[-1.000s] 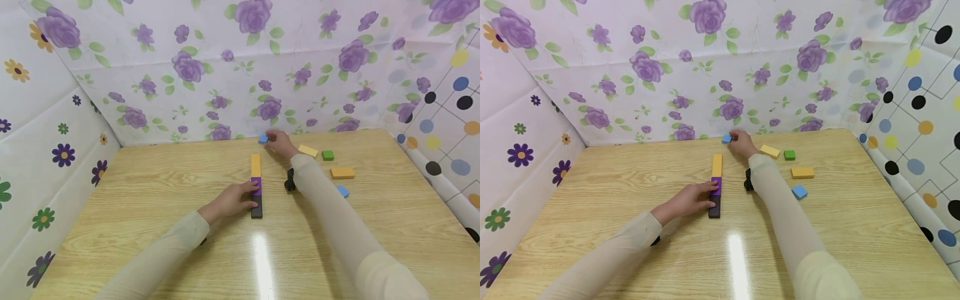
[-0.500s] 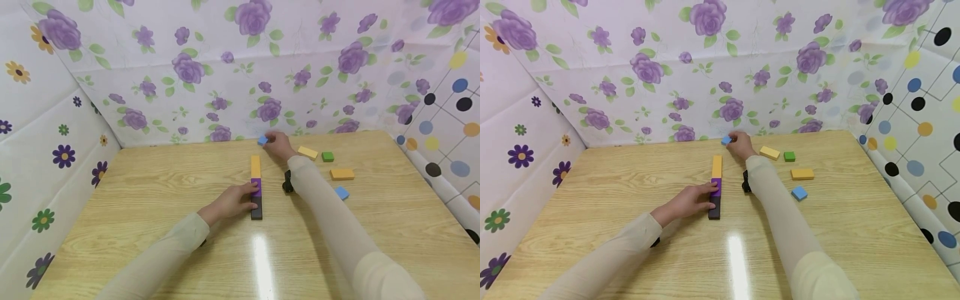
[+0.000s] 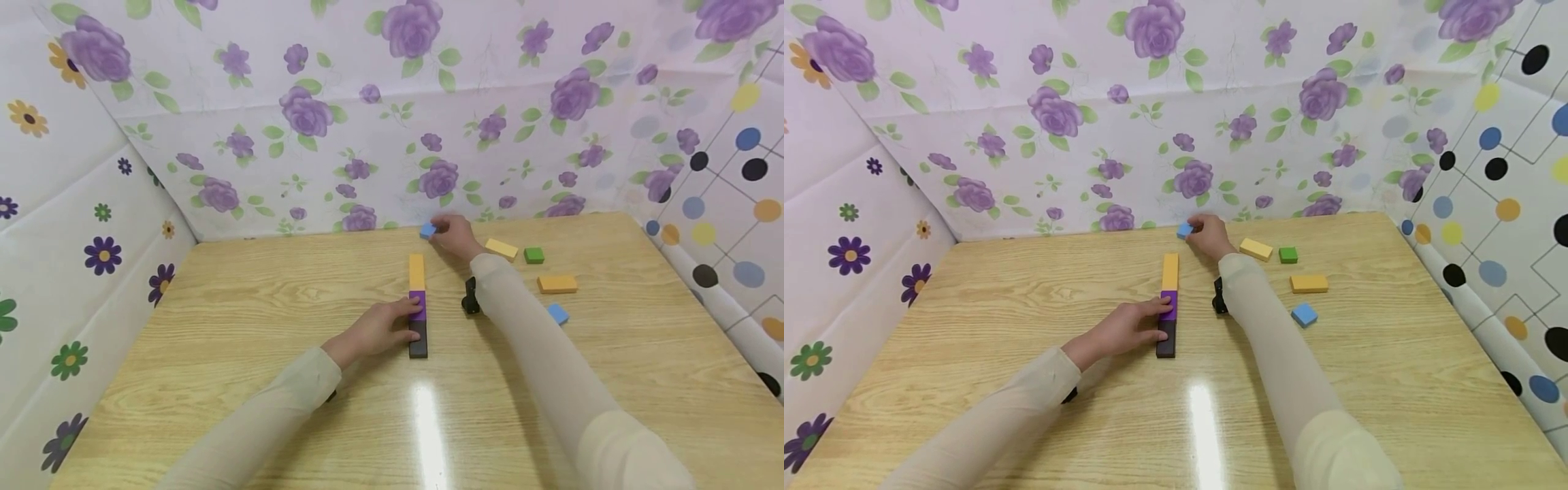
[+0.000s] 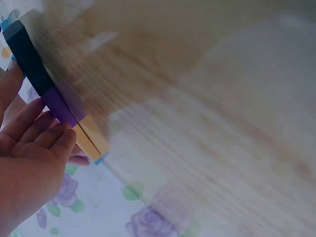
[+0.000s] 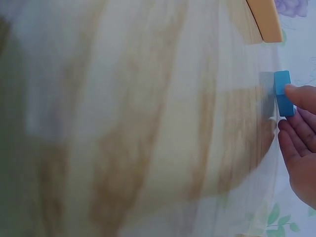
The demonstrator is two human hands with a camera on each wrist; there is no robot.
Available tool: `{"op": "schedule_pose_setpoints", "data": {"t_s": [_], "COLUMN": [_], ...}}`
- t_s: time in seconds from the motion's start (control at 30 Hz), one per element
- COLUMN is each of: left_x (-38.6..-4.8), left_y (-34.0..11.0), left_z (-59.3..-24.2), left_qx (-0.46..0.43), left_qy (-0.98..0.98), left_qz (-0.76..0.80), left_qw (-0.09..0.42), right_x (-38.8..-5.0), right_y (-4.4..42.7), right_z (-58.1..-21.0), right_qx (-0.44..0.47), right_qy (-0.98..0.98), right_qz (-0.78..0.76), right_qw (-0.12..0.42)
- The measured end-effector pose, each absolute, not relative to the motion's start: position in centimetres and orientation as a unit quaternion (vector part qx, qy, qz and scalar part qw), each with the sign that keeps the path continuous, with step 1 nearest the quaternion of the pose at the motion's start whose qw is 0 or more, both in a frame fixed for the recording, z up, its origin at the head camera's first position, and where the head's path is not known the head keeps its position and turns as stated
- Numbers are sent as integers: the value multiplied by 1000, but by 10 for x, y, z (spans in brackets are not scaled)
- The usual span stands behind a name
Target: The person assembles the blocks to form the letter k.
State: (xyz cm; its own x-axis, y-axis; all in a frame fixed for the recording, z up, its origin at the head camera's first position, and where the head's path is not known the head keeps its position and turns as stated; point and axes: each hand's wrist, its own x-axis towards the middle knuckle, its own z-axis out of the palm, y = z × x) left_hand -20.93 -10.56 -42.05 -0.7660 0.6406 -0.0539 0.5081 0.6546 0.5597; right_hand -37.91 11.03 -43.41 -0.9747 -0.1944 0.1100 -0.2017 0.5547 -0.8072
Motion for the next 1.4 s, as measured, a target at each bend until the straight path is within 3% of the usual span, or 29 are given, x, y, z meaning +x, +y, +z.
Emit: {"op": "schedule_pose_setpoints", "data": {"t_s": [1.4], "left_x": [-210], "left_y": [-105], "left_z": [-419], "left_qx": [318], "left_qy": [900], "left_qz": [269], "left_qw": [131], "right_x": [-372], "right_y": [112], "right_z": [-429], "right_qx": [178], "right_qy": [-865], "right_qz": [462], "right_qw": [-78]}}
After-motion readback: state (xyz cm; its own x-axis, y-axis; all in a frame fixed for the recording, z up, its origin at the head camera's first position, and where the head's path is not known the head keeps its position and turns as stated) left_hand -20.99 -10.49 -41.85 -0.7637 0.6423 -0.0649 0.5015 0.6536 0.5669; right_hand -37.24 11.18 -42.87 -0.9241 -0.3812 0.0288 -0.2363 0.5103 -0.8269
